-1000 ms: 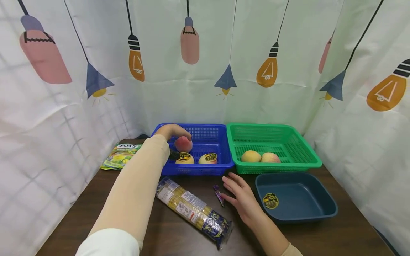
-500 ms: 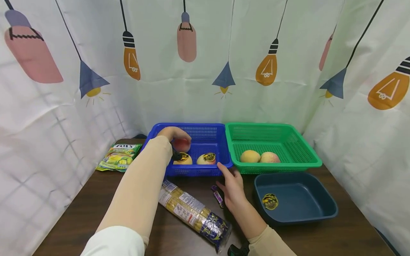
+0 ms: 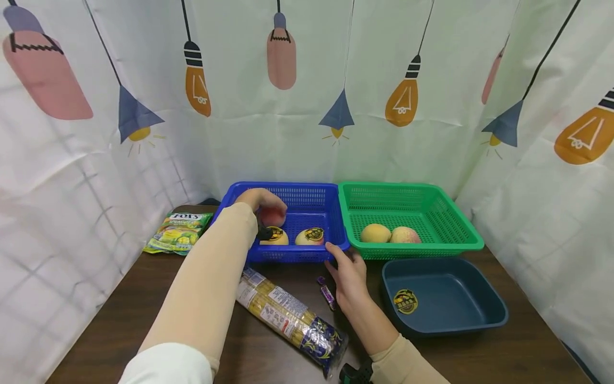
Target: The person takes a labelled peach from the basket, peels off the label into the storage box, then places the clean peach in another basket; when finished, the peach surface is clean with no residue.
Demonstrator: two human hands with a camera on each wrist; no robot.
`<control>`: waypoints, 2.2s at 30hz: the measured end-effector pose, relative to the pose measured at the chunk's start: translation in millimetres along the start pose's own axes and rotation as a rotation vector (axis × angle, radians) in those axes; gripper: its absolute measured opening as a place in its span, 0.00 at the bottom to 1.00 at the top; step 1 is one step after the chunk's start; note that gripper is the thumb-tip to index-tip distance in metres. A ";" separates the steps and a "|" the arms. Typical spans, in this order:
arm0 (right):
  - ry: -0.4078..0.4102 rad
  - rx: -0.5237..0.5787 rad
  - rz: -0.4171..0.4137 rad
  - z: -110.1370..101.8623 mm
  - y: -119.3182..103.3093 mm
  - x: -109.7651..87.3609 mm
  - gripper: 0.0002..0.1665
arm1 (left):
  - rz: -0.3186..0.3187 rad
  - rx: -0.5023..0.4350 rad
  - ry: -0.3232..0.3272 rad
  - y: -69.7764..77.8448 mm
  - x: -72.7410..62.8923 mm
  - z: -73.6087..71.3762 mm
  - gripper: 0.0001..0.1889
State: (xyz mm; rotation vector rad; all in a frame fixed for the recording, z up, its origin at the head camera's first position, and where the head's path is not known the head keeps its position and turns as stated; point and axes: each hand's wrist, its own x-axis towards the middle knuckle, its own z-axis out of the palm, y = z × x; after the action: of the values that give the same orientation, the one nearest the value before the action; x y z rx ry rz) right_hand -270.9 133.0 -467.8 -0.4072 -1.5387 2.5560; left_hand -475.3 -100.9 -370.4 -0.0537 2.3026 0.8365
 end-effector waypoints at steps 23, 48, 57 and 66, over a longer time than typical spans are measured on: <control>-0.012 -0.011 -0.011 -0.5 -0.8 -2.2 0.47 | 0.559 -0.029 0.512 -7.8 -69.2 46.3 0.30; -0.014 -0.006 0.000 -0.1 -1.4 -1.8 0.39 | 0.767 -1.038 -0.140 -33.1 -158.2 180.0 0.35; -0.035 -0.023 0.002 2.0 -0.6 -3.0 0.46 | 0.732 -0.824 0.023 -61.1 -156.4 207.8 0.48; -0.047 -0.029 0.005 2.4 -2.4 -3.9 0.46 | 0.691 -1.036 -0.169 -74.7 -161.2 217.8 0.42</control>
State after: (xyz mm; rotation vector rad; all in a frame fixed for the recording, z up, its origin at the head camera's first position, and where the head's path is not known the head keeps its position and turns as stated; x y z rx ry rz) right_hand -267.9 131.2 -464.0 -0.3572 -1.5938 2.5681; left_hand -204.7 -62.6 -435.9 0.3586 1.4847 2.1988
